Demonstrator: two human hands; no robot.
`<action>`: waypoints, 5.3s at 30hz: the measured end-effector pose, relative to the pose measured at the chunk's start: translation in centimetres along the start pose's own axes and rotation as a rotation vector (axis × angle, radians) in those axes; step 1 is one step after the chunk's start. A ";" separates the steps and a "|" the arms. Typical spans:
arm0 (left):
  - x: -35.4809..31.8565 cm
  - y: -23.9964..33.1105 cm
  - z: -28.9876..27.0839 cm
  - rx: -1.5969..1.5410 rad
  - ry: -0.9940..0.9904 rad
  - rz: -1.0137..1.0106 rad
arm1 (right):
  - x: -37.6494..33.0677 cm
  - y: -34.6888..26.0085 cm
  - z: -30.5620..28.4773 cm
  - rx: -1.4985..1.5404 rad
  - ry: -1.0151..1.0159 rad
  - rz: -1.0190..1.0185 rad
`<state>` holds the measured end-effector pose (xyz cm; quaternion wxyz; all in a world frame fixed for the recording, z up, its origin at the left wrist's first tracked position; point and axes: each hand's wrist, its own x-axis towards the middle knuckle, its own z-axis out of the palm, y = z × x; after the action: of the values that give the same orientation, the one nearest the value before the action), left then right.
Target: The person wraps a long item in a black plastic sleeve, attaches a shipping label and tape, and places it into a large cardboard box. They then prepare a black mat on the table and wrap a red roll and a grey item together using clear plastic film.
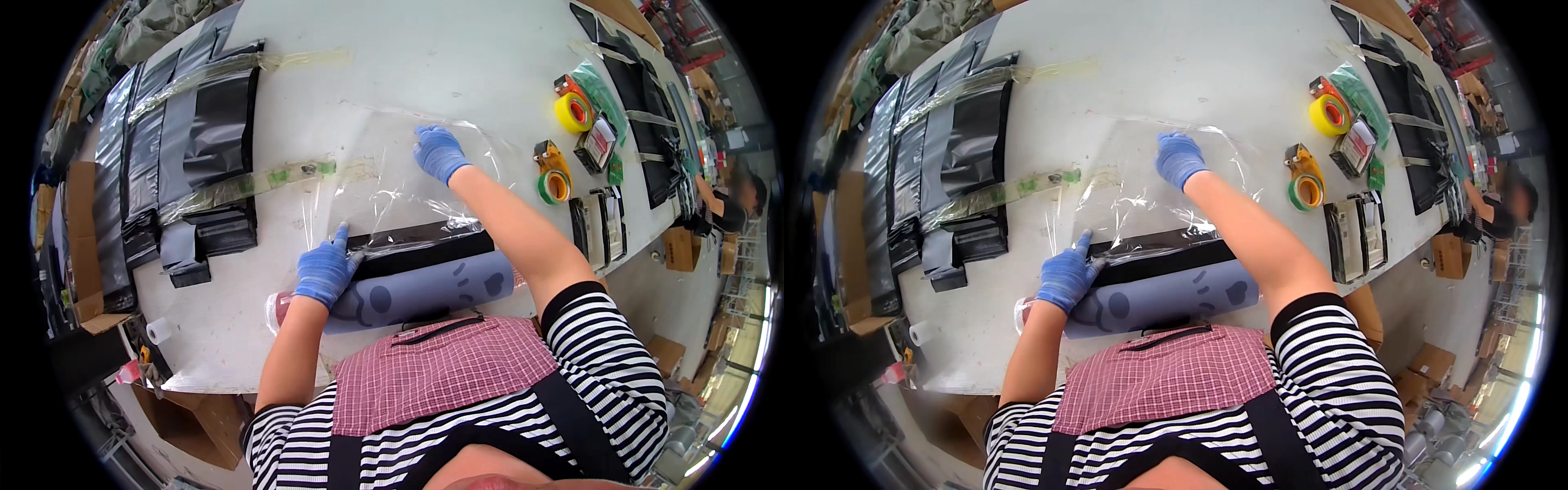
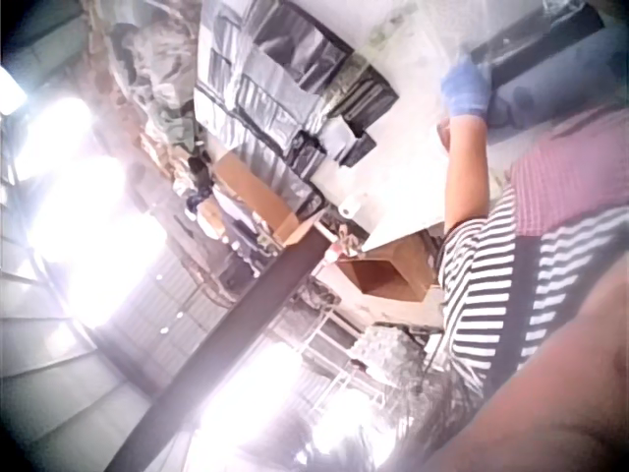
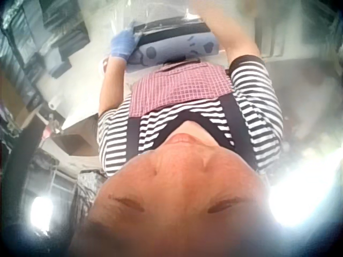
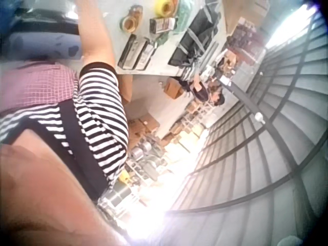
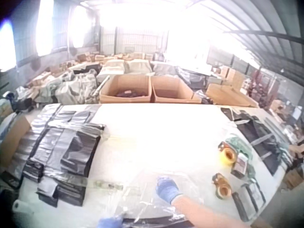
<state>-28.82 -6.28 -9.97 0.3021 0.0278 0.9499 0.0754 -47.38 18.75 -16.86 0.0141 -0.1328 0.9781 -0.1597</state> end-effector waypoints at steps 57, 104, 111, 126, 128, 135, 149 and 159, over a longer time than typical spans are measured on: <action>-0.7 -13.3 5.0 0.282 0.586 0.463 | -17.5 7.5 -4.3 0.115 -0.216 -0.126; -0.6 -9.4 1.8 0.277 0.109 0.218 | -19.3 10.2 -5.3 -0.113 -0.268 -0.118; 0.4 -9.5 3.2 0.298 0.169 0.296 | -19.3 9.6 -4.7 -0.120 -0.225 -0.175; 0.0 -7.4 2.4 0.187 0.230 0.112 | -20.1 9.1 -4.6 -0.002 -0.248 -0.113; 0.2 -7.6 2.7 0.194 0.247 0.116 | -20.2 9.0 -4.6 -0.043 -0.259 -0.094; 0.3 -8.1 4.1 0.301 0.657 0.358 | -20.1 8.9 -4.2 -0.015 -0.258 -0.024; -0.1 -6.5 2.0 -0.019 0.026 0.439 | -19.4 8.3 -5.0 0.119 -0.420 -0.149; -2.5 -5.3 -0.4 0.036 -0.212 0.338 | -20.2 4.5 -9.3 -0.050 -0.696 -0.146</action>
<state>-27.08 -11.77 -9.09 0.3828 0.1998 0.8958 0.1049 -29.69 31.08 -9.73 0.3319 -0.2489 0.9062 -0.0817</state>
